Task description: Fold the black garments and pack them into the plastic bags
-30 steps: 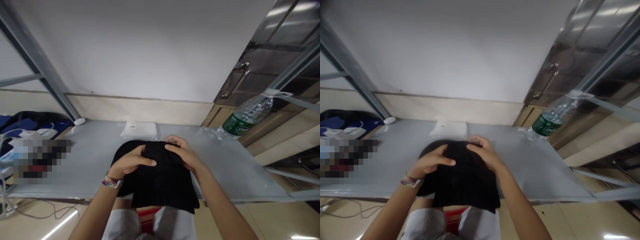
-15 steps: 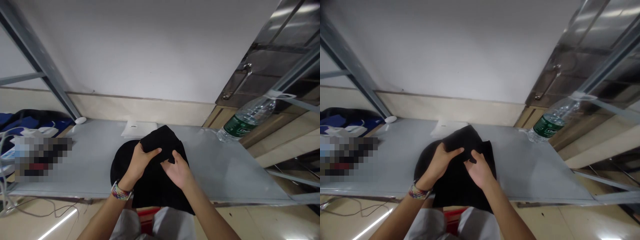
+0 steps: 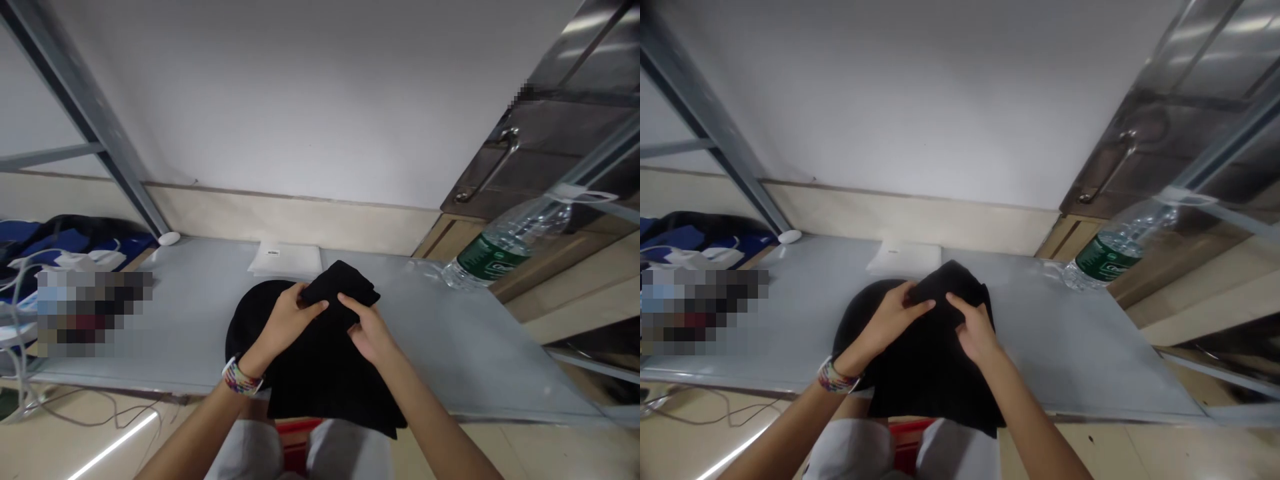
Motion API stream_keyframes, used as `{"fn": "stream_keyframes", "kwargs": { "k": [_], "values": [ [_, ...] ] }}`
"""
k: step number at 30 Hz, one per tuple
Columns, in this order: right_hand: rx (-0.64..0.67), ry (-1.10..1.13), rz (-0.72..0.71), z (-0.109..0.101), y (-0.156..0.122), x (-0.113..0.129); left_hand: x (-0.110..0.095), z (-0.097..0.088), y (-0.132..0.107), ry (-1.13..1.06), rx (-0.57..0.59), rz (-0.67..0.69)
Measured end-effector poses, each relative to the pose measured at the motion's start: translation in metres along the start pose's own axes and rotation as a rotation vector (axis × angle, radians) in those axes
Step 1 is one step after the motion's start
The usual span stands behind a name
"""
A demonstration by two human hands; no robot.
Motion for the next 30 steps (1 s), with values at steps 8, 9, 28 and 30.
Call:
{"fn": "stream_keyframes", "kwargs": {
  "k": [8,9,28,30],
  "values": [
    [-0.033,0.042,0.045,0.006,0.081,0.049,0.010,-0.039,0.087,0.559,0.047,0.439],
    [-0.020,0.039,0.049,0.010,0.089,0.052,0.015,-0.040,0.098,0.672,0.086,0.511],
    [0.317,-0.426,0.166,0.029,0.082,0.028,0.011,-0.023,0.112,0.613,0.139,0.821],
    [0.306,-0.438,0.145,0.028,0.081,0.029,0.009,-0.023,0.112,0.562,0.109,0.774]
  ]
}}
Point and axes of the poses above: each hand's wrist, its own y-axis towards the middle knuckle, its own z-axis out of the palm, x = y × z, the point moved 4 cm from there along y, towards the middle knuckle, and after that the axes turned 13 degrees about -x, right-handed, at the moved point
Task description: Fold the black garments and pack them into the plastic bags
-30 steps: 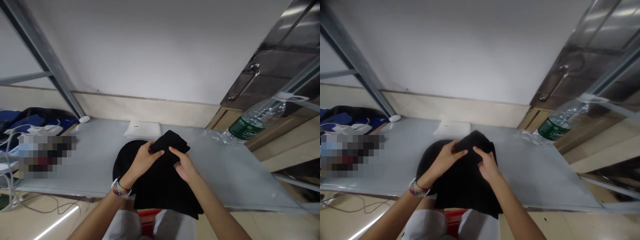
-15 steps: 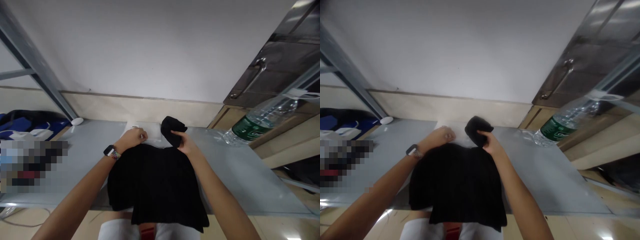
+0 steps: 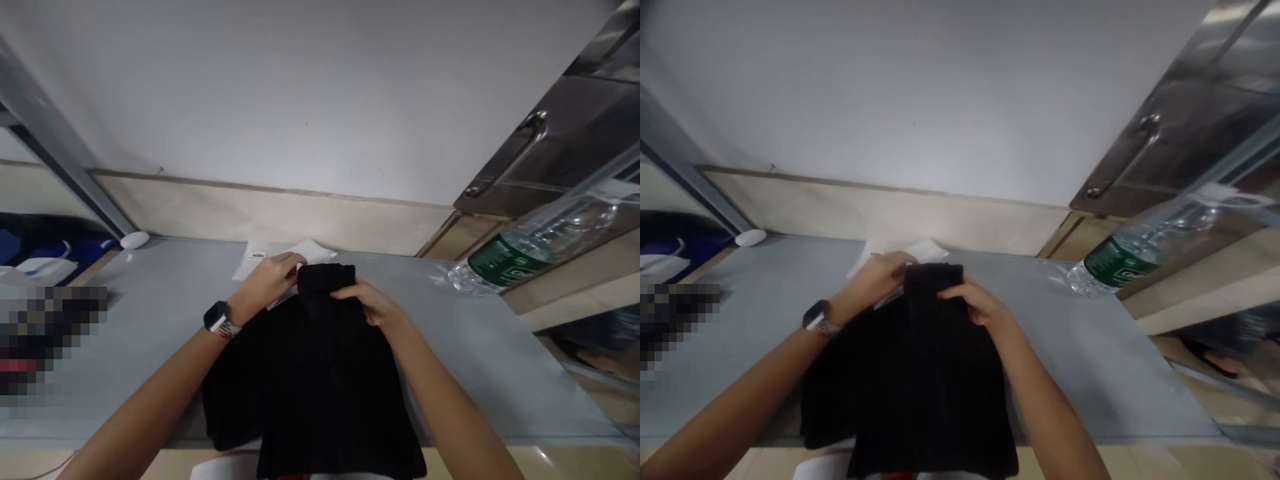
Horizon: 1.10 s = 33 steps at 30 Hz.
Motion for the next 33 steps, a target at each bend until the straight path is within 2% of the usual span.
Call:
{"fn": "stream_keyframes", "kwargs": {
  "k": [4,7,11,15,20,23,29,33],
  "values": [
    [-0.109,-0.084,0.018,-0.004,-0.003,0.000,-0.001,-0.001,0.003,-0.038,-0.070,-0.175],
    [-0.134,-0.127,0.016,-0.002,-0.005,-0.003,-0.004,-0.001,0.003,-0.064,-0.105,-0.252],
    [-0.130,-0.135,0.038,-0.001,-0.003,-0.010,-0.008,-0.002,0.002,-0.044,-0.150,-0.233],
    [-0.116,-0.034,0.023,-0.003,0.003,-0.013,-0.009,-0.002,-0.004,0.024,-0.132,-0.196],
    [-0.244,-0.015,-0.052,-0.004,0.000,-0.007,-0.016,-0.001,-0.009,0.140,-0.091,-0.132],
    [-0.194,0.031,-0.112,0.004,-0.006,-0.003,-0.024,0.005,-0.012,0.120,-0.006,-0.100],
    [-0.147,0.013,-0.194,0.011,-0.010,0.000,-0.031,0.018,-0.019,0.078,0.043,-0.079],
    [-0.144,0.135,-0.135,0.008,-0.003,-0.005,-0.030,0.020,-0.021,0.034,0.049,-0.143]
  ]
}}
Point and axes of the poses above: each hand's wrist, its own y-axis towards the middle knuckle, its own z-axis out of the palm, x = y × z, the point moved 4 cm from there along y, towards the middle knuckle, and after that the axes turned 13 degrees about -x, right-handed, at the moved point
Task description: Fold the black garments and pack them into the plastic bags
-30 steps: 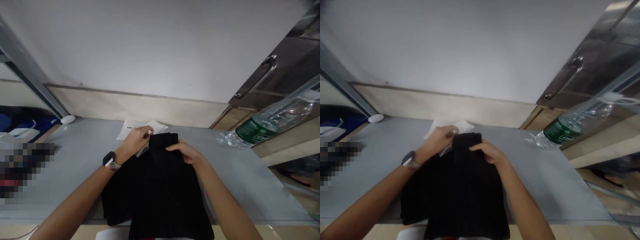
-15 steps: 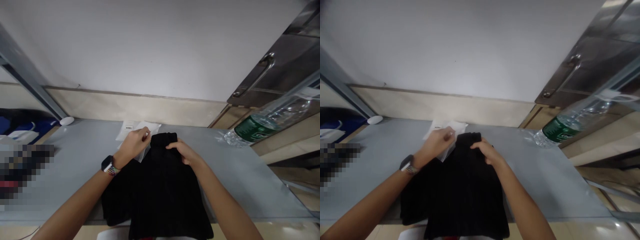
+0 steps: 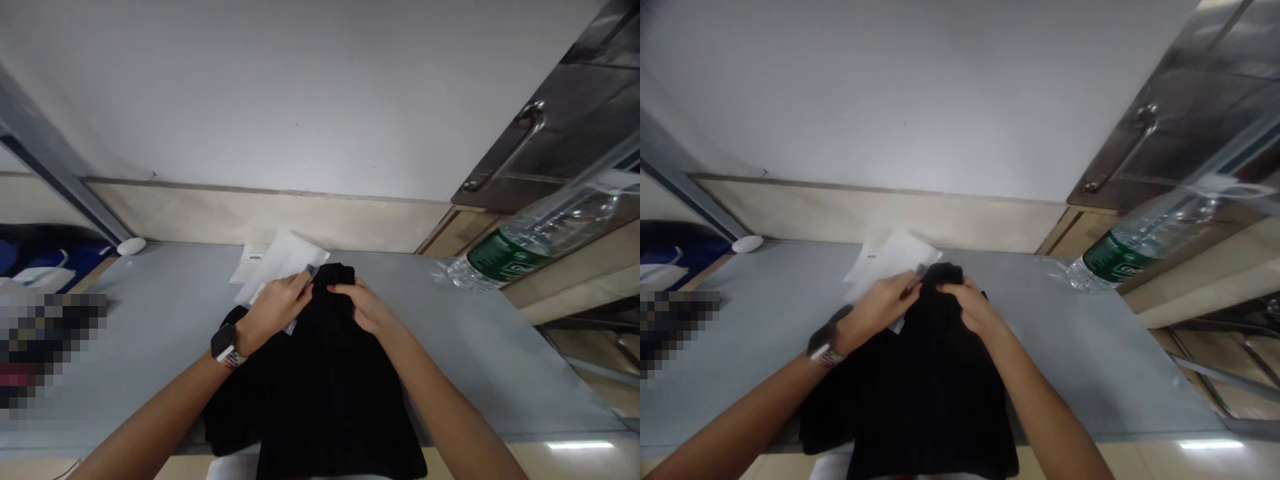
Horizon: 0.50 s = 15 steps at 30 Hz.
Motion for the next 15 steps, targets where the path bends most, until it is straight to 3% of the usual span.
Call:
{"fn": "stream_keyframes", "kwargs": {
  "k": [4,8,15],
  "values": [
    [0.054,0.141,0.085,-0.0010,0.0080,-0.0078,0.0032,-0.0006,0.0000,-0.086,-0.001,-0.096],
    [0.085,0.165,0.123,0.0000,0.0087,-0.0112,0.0019,0.0028,-0.0023,-0.151,0.058,-0.107],
    [0.021,0.195,0.067,0.0056,0.0054,-0.0097,-0.0012,0.0044,-0.0027,-0.250,0.043,-0.126]
  ]
}}
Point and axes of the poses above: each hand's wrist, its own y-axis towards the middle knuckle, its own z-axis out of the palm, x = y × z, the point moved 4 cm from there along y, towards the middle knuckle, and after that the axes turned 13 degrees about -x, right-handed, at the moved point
